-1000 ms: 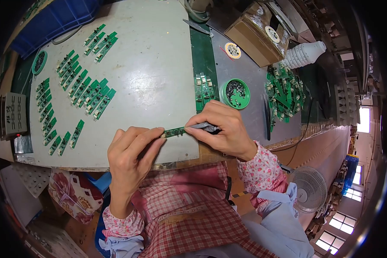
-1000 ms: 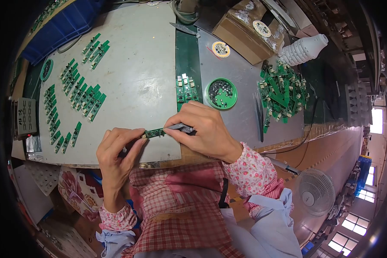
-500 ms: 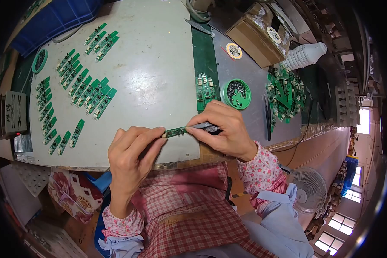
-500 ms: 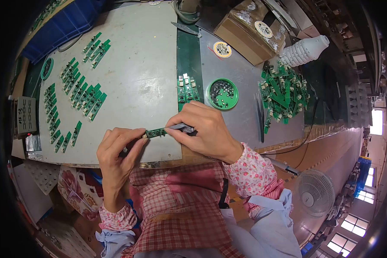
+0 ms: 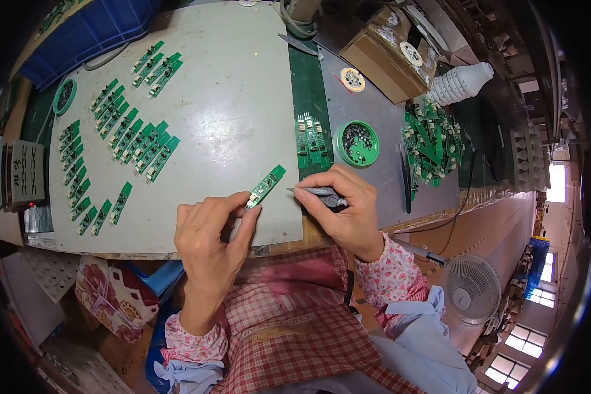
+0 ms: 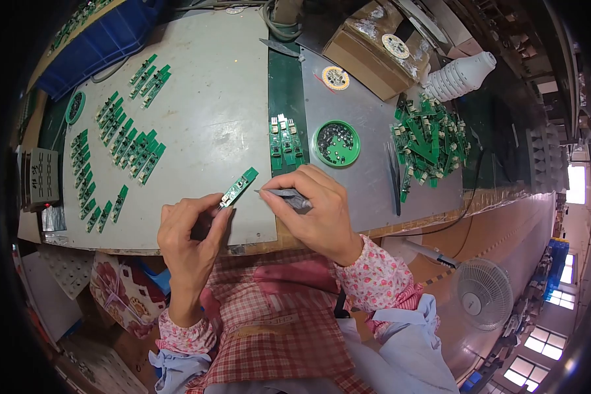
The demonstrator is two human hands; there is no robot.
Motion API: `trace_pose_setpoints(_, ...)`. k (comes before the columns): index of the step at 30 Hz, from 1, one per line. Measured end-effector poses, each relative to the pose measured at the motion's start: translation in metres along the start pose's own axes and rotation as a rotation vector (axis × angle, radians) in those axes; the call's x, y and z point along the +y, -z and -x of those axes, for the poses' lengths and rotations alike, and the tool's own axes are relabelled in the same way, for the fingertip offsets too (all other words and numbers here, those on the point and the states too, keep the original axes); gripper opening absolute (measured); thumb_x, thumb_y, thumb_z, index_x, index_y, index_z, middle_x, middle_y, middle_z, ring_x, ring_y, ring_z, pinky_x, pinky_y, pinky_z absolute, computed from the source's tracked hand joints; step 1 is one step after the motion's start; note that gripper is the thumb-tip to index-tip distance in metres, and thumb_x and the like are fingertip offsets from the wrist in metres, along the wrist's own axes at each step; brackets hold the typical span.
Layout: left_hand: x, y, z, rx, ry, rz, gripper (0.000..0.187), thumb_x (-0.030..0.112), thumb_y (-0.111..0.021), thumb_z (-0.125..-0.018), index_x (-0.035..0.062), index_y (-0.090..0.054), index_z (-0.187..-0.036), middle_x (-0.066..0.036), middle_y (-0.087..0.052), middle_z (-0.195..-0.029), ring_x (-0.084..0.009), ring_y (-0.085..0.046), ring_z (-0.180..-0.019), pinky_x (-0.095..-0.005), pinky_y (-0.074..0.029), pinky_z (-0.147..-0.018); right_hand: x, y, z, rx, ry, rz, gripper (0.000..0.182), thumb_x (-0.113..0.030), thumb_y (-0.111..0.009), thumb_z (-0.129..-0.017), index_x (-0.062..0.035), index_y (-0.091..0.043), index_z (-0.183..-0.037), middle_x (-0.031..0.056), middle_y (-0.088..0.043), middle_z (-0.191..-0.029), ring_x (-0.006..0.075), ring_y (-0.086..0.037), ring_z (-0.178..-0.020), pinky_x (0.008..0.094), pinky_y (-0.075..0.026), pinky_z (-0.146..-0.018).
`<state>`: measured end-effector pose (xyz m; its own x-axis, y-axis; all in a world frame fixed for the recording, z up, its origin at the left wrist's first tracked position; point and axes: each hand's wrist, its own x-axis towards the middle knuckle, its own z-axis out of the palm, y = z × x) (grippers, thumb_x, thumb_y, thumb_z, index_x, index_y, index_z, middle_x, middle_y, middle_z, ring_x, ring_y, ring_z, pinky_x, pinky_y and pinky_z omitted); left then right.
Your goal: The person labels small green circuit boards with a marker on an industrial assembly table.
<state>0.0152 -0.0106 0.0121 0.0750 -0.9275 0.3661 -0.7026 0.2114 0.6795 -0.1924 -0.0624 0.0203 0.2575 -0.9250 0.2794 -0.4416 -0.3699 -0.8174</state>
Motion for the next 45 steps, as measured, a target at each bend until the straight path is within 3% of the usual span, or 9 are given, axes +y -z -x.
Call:
trace_pose_setpoints(2, 0.003, -0.004, 0.002, 0.021, 0.015, -0.02, 0.023, 0.008, -0.087, -0.08, 0.0087, -0.078, -0.101, 0.0, -0.071, -0.079, -0.0154, -0.062, -0.07, -0.0328, -0.039, -0.071, 0.0, -0.004, 0.0, 0.021, 0.076, 0.055, 0.01, -0.003, -0.083, -0.085, -0.0018, -0.077, -0.093, 0.0069, -0.069, -0.08, 0.0167, -0.061, -0.069, 0.0307, -0.047, -0.063)
trace_pose_setpoints(11, 0.002, -0.011, 0.003, 0.078, 0.02, -0.031, 0.022, 0.008, -0.086, -0.079, 0.0117, -0.077, -0.099, 0.005, -0.067, -0.075, -0.0132, -0.058, -0.066, -0.0322, -0.037, -0.07, -0.002, -0.014, -0.008, 0.021, 0.262, 0.211, 0.015, -0.001, -0.085, -0.079, -0.0034, -0.076, -0.091, 0.0075, -0.067, -0.076, 0.0236, -0.059, -0.065, 0.0357, -0.045, -0.059)
trace_pose_setpoints(29, -0.001, -0.014, 0.004, 0.101, -0.007, -0.02, 0.027, 0.006, -0.086, -0.076, 0.0143, -0.075, -0.1, 0.006, -0.066, -0.077, -0.0139, -0.058, -0.067, -0.0324, -0.036, -0.07, -0.005, -0.017, -0.009, -0.007, 0.271, 0.258, 0.016, 0.0, -0.087, -0.076, -0.004, -0.076, -0.088, 0.0066, -0.066, -0.074, 0.0236, -0.059, -0.064, 0.0355, -0.045, -0.057)
trace_pose_setpoints(32, -0.001, -0.014, 0.004, 0.102, -0.006, -0.022, 0.028, 0.005, -0.086, -0.076, 0.0148, -0.075, -0.1, 0.006, -0.065, -0.077, -0.014, -0.058, -0.067, -0.0325, -0.036, -0.07, -0.002, -0.017, -0.01, -0.017, 0.313, 0.291, 0.017, -0.007, -0.085, -0.08, -0.0079, -0.073, -0.091, 0.0049, -0.061, -0.074, 0.023, -0.059, -0.065, 0.0356, -0.047, -0.056)
trace_pose_setpoints(37, 0.001, -0.013, 0.003, 0.103, 0.009, -0.026, 0.028, 0.001, -0.086, -0.074, 0.0109, -0.077, -0.099, 0.004, -0.066, -0.074, -0.0125, -0.058, -0.065, -0.0305, -0.037, -0.072, -0.005, -0.018, -0.011, -0.031, 0.311, 0.297, 0.016, -0.007, -0.085, -0.079, -0.0079, -0.074, -0.091, 0.0049, -0.063, -0.076, 0.0231, -0.06, -0.067, 0.0354, -0.048, -0.057)
trace_pose_setpoints(45, 0.0, -0.013, 0.004, 0.084, 0.02, -0.028, 0.029, 0.005, -0.086, -0.076, 0.0142, -0.076, -0.101, 0.005, -0.066, -0.077, -0.0133, -0.059, -0.067, -0.0316, -0.037, -0.072, -0.004, -0.019, -0.011, -0.053, 0.312, 0.302, 0.017, -0.008, -0.084, -0.08, -0.0079, -0.074, -0.094, 0.0045, -0.063, -0.078, 0.0228, -0.061, -0.069, 0.0351, -0.049, -0.059)
